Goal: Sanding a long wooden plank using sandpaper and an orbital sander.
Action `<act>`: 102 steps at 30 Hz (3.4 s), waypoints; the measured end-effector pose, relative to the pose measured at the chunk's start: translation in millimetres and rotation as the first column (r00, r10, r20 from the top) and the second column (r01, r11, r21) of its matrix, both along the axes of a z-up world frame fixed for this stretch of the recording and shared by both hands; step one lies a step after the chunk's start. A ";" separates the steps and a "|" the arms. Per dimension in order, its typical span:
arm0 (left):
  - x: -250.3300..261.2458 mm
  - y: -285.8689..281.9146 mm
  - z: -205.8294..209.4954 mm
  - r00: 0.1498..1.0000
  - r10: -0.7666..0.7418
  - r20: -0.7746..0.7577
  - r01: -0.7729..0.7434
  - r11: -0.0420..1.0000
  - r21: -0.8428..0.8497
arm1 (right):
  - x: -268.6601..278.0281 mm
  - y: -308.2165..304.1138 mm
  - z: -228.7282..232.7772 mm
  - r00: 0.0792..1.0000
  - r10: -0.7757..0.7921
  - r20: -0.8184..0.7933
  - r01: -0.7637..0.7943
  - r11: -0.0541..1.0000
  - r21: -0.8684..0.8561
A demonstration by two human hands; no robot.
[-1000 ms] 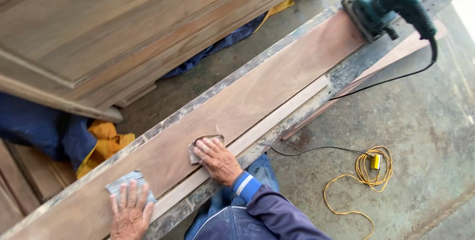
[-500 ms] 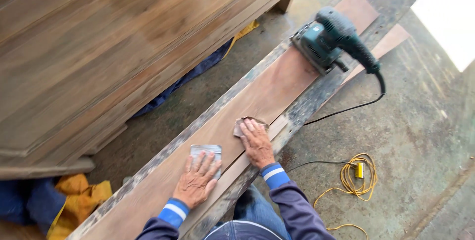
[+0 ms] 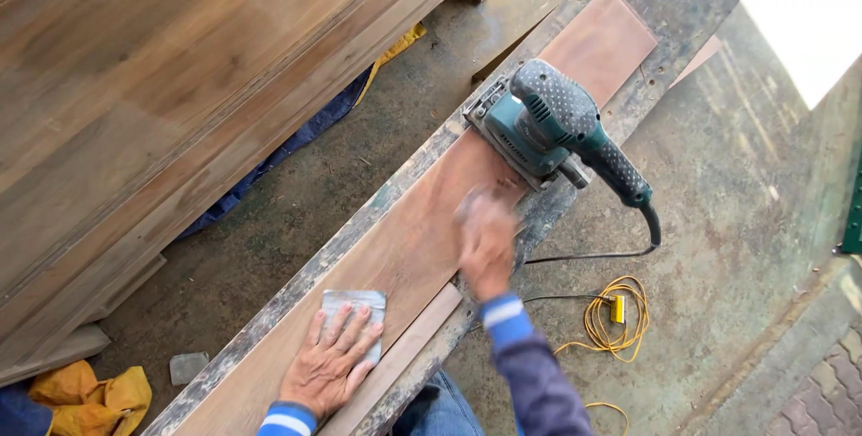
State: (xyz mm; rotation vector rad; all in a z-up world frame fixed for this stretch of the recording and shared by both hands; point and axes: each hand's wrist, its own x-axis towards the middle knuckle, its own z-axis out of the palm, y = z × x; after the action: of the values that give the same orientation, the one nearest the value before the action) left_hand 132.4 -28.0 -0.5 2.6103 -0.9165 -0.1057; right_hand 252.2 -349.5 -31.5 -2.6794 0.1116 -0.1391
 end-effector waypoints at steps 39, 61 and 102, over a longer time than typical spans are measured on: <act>-5.0 -5.4 10.9 0.999 -0.007 0.032 0.003 0.989 0.147 | -295.3 -49.6 21.3 0.955 -0.270 -0.120 0.287 0.944 0.163; -31.0 -50.4 -16.1 0.924 0.382 0.012 -0.382 0.922 0.063 | -145.1 -174.7 -7.0 0.817 -0.443 -0.370 0.560 0.454 0.693; -30.0 -63.8 -25.5 0.864 0.497 0.078 -0.499 0.866 0.016 | -212.7 -518.7 40.3 0.729 -0.684 0.031 0.678 0.727 0.103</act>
State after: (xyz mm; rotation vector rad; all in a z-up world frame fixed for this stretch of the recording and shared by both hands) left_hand 102.4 -91.8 -26.1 2.8071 -0.2309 0.1108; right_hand 39.5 -868.3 8.8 -2.4067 1.0670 -0.4400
